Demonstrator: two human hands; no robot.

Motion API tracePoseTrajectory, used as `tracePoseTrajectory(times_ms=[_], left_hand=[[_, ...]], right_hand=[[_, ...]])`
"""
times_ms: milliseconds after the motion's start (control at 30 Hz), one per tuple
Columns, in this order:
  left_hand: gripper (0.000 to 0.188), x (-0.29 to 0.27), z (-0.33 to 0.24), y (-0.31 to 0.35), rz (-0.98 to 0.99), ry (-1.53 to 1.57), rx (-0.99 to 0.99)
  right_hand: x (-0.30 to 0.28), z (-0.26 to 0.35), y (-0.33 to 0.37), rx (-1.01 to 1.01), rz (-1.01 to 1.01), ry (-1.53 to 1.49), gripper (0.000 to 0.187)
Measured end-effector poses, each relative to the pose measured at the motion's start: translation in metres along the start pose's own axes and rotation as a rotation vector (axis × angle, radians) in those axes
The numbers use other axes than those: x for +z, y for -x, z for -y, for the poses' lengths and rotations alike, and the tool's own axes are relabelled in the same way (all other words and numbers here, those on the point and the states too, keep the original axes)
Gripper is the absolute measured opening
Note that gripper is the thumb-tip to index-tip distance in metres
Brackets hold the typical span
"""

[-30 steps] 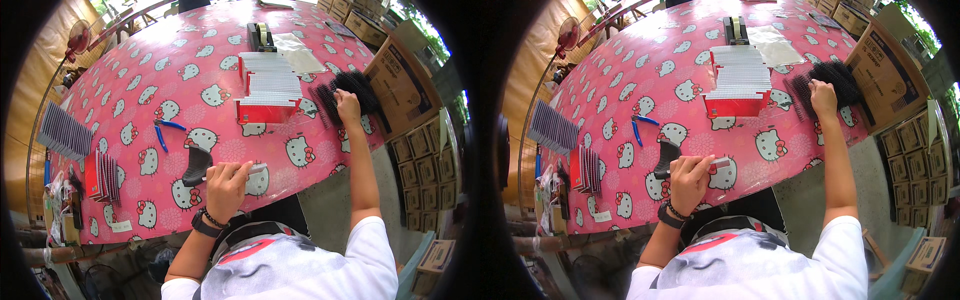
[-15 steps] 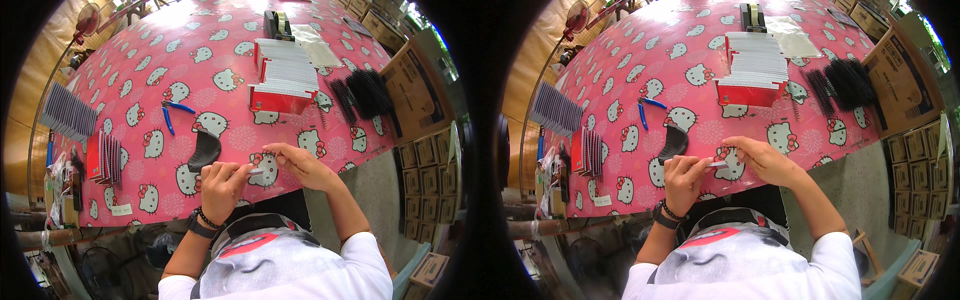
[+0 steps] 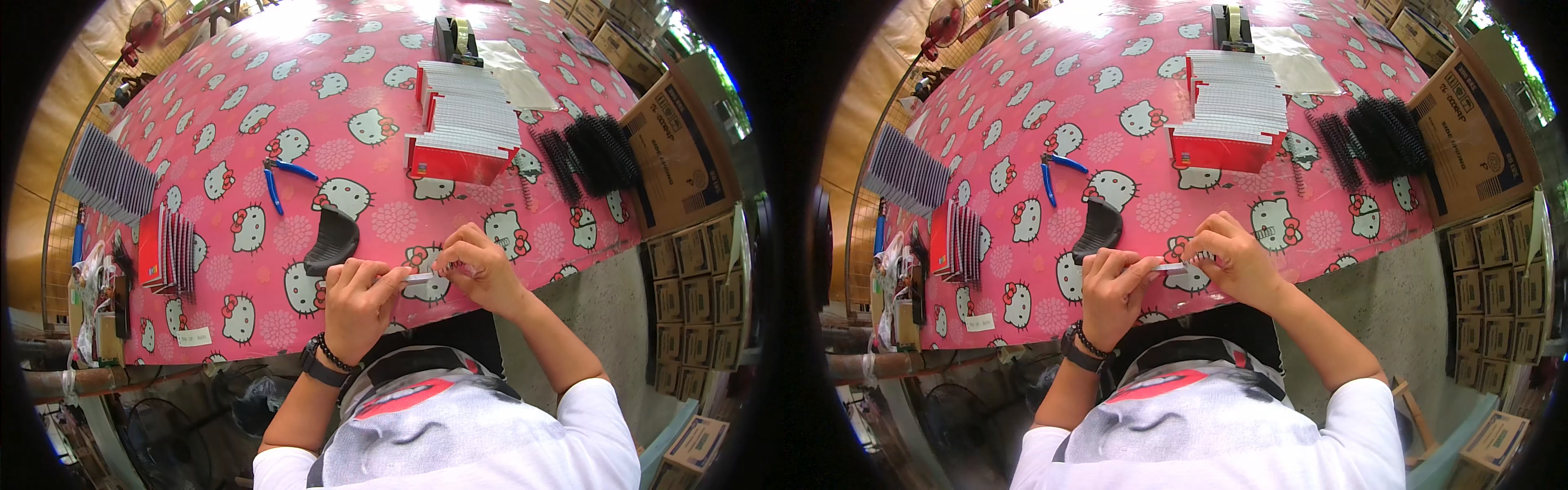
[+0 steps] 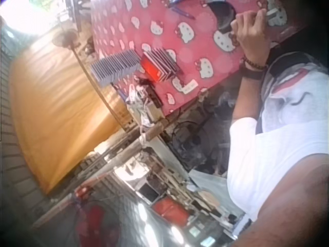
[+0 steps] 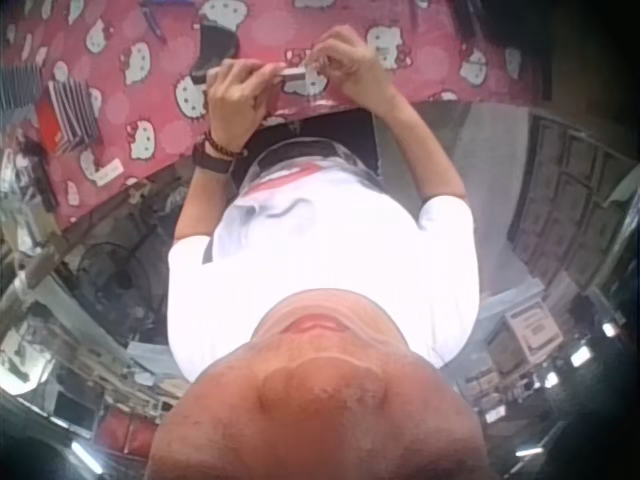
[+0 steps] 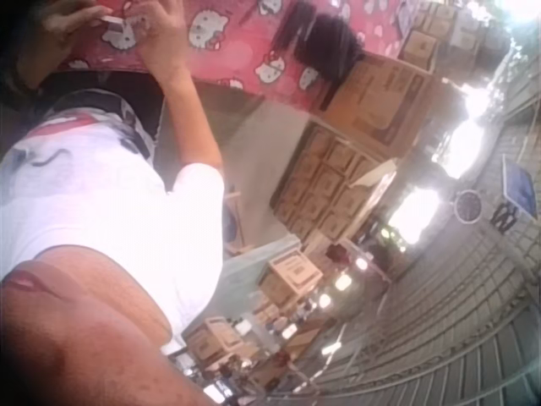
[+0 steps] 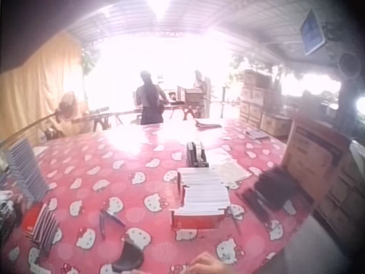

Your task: The person repeatedly picks up a red notebook and a black spiral binding, inserts the binding into the notebook spine, and places the assembled unit on a stack. The process is repeated multiple times at a table covered with a pink Hello Kitty tablecloth.

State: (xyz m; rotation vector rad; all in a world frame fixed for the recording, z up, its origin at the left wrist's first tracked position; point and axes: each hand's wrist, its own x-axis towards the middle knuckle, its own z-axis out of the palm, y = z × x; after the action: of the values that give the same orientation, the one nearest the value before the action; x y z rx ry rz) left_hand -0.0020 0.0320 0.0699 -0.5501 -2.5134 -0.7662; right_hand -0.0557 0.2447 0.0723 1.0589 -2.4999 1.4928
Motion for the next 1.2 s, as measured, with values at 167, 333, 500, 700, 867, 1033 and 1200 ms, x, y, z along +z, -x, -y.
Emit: tracePoseTrajectory(times_ms=[167, 333, 500, 700, 867, 1033, 1200], left_hand=[[0.021, -0.003, -0.002, 0.001, 0.027, -0.006, -0.024], [0.023, -0.009, -0.009, 0.006, 0.036, 0.033, -0.089], [0.025, 0.0, -0.022, 0.009, 0.093, 0.083, -0.044], [0.024, 0.0, -0.023, 0.013, 0.085, 0.055, -0.007], [0.026, -0.003, -0.015, 0.017, 0.148, 0.041, 0.089], [0.019, -0.006, -0.023, 0.012, 0.086, 0.2, -0.024], [0.033, -0.003, -0.009, 0.017, 0.156, 0.093, 0.056]], right_hand=[[-0.007, -0.004, 0.003, -0.02, 0.171, -0.125, 0.029], [-0.009, 0.018, 0.0, 0.172, 0.215, -0.05, 0.029], [-0.009, 0.011, -0.007, 0.235, 0.404, -0.148, 0.037], [0.042, -0.023, -0.077, 0.077, 0.323, -0.013, 0.035], [0.092, -0.046, -0.104, -0.097, 0.237, 0.038, 0.027], [0.028, -0.055, -0.066, 0.026, 0.236, 0.094, 0.04], [0.031, -0.039, -0.046, -0.125, 0.264, 0.408, 0.058]])
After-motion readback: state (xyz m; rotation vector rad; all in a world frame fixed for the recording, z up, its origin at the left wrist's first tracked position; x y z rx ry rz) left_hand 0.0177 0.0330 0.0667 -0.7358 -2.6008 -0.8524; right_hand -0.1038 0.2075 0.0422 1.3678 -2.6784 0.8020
